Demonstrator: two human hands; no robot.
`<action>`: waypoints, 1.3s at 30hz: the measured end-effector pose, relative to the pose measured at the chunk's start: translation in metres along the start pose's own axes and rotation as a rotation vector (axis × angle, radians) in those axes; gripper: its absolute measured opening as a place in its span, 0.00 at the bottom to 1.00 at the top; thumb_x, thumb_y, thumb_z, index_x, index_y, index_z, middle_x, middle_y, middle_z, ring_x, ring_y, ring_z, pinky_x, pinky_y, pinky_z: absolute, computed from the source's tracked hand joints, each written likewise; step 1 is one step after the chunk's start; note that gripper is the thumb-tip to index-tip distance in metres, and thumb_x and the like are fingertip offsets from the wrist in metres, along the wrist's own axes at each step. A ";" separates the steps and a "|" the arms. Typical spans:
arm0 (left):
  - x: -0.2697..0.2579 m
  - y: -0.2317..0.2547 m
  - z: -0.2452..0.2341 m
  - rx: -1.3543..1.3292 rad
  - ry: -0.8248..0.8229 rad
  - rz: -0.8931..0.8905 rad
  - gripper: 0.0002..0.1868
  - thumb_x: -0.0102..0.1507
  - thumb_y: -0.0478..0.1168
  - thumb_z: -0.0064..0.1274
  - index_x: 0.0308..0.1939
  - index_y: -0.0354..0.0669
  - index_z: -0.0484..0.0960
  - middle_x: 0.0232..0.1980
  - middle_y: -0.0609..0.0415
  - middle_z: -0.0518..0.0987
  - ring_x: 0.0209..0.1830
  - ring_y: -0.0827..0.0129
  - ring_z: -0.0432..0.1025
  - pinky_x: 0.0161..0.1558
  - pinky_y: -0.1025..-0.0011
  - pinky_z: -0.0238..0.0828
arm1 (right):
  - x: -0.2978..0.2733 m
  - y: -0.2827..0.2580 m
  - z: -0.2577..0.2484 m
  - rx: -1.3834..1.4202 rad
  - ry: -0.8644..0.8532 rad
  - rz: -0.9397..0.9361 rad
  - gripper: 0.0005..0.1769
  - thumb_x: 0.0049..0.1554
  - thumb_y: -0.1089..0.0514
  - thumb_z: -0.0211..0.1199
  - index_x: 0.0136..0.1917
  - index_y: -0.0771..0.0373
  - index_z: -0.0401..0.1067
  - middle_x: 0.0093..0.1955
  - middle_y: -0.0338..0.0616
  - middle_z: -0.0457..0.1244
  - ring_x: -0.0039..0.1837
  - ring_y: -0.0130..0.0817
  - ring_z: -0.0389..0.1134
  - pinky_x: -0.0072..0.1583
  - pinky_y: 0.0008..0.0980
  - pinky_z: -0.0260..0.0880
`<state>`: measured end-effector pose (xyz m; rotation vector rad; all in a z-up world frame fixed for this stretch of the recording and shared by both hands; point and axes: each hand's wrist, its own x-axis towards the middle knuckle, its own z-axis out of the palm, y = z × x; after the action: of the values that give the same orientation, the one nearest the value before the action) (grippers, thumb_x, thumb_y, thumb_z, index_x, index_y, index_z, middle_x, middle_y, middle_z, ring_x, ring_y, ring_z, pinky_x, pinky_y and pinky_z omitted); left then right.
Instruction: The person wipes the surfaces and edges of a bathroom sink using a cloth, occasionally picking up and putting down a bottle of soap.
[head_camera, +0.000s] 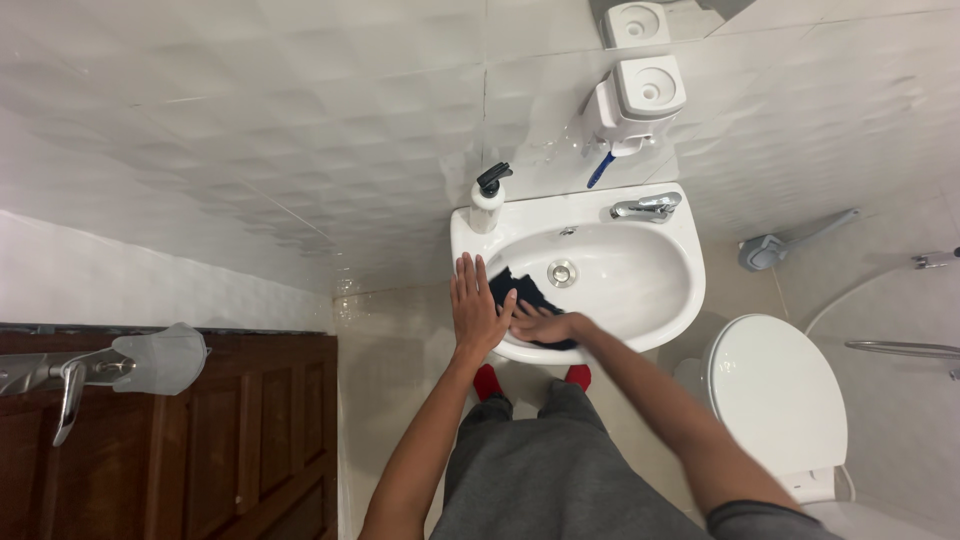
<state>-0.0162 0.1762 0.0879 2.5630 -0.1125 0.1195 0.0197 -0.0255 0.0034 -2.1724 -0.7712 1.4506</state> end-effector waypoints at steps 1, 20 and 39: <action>0.000 -0.001 0.001 -0.007 0.000 -0.001 0.48 0.69 0.60 0.45 0.79 0.27 0.47 0.82 0.31 0.45 0.85 0.44 0.36 0.79 0.46 0.33 | -0.013 0.015 -0.001 -0.071 -0.120 -0.010 0.43 0.61 0.23 0.25 0.84 0.34 0.24 0.88 0.42 0.17 0.87 0.48 0.15 0.81 0.57 0.21; 0.005 0.023 -0.002 0.119 0.007 0.048 0.52 0.67 0.61 0.47 0.77 0.23 0.46 0.79 0.23 0.44 0.83 0.38 0.35 0.79 0.47 0.32 | -0.027 0.024 0.010 -0.137 0.045 0.056 0.42 0.62 0.25 0.20 0.84 0.34 0.23 0.88 0.39 0.17 0.86 0.49 0.15 0.80 0.60 0.21; -0.002 0.028 0.018 0.237 -0.075 0.164 0.42 0.70 0.62 0.39 0.73 0.28 0.60 0.79 0.27 0.50 0.81 0.40 0.41 0.77 0.49 0.33 | -0.069 0.044 -0.008 -0.165 -0.050 0.208 0.38 0.64 0.28 0.19 0.84 0.30 0.23 0.88 0.36 0.19 0.87 0.43 0.16 0.81 0.55 0.21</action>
<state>-0.0204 0.1430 0.0880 2.7927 -0.3569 0.1041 0.0153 -0.1043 0.0278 -2.4096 -0.7217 1.5987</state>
